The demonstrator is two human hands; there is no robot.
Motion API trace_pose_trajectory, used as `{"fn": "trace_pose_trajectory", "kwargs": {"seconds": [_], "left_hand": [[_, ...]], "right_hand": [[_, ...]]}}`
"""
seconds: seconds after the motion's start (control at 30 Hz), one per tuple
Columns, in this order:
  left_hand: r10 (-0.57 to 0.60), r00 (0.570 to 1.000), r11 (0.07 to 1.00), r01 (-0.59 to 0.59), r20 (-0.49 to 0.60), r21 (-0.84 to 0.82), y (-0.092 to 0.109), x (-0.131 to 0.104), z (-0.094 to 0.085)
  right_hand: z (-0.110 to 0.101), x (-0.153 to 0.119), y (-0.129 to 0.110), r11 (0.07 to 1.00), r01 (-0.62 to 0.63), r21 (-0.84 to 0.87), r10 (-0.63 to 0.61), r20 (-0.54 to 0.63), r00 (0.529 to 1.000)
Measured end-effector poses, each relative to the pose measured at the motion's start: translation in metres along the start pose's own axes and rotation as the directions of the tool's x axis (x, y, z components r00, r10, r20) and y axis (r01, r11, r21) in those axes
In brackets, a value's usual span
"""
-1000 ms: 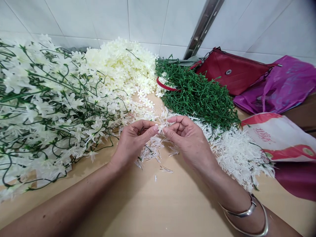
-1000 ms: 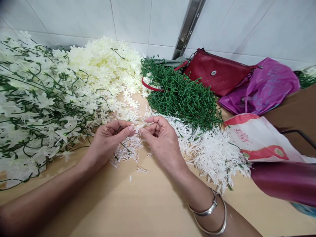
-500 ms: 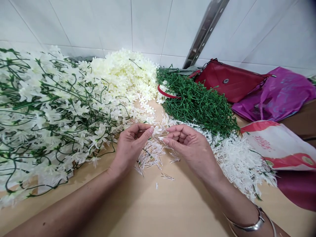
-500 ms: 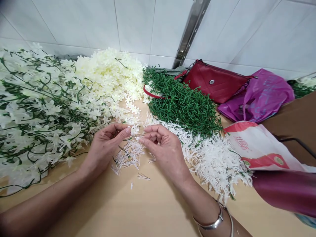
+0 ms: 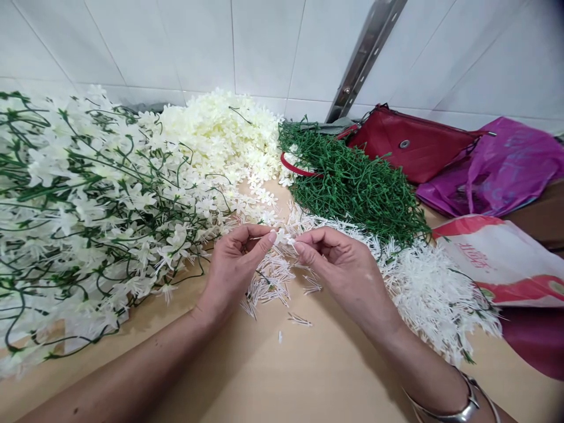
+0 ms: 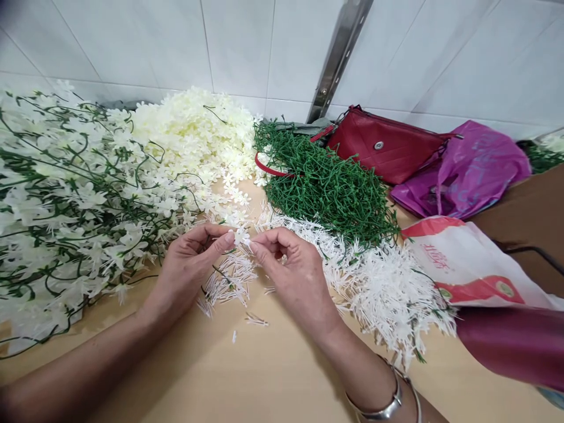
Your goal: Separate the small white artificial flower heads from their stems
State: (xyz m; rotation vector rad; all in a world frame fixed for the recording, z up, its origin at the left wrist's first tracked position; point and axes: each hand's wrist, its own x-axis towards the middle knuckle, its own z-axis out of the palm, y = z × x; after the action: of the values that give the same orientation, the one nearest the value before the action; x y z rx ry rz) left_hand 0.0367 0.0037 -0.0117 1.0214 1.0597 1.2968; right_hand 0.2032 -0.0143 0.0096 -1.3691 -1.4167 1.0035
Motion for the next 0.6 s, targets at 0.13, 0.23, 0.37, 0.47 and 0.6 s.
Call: {"fn": "trace_pose_trajectory", "kwargs": {"seconds": [0.13,0.23,0.37,0.47,0.6], "left_hand": [[0.018,1.000,0.999,-0.019,0.008,0.027,0.000,-0.001,0.001],[0.045,0.997,0.998,-0.048,0.061,0.048,-0.001,-0.002,0.002],[0.070,0.988,0.994,-0.080,0.140,0.068,-0.004,-0.005,0.002],[0.047,0.987,0.997,-0.055,0.154,0.049,-0.006,-0.006,0.003],[-0.057,0.991,0.995,0.066,0.123,-0.070,-0.006,-0.004,0.004]], "right_hand": [[0.004,0.000,-0.001,0.999,-0.043,-0.013,0.043,-0.004,0.999],[0.007,0.001,-0.001,0.992,-0.123,0.025,0.123,-0.010,0.992],[0.008,0.002,-0.001,0.985,-0.165,0.050,0.167,-0.033,0.985],[0.011,0.001,-0.001,0.989,-0.131,0.065,0.135,-0.055,0.989],[0.015,0.000,0.000,0.997,-0.046,0.062,0.052,-0.090,0.995]]}}
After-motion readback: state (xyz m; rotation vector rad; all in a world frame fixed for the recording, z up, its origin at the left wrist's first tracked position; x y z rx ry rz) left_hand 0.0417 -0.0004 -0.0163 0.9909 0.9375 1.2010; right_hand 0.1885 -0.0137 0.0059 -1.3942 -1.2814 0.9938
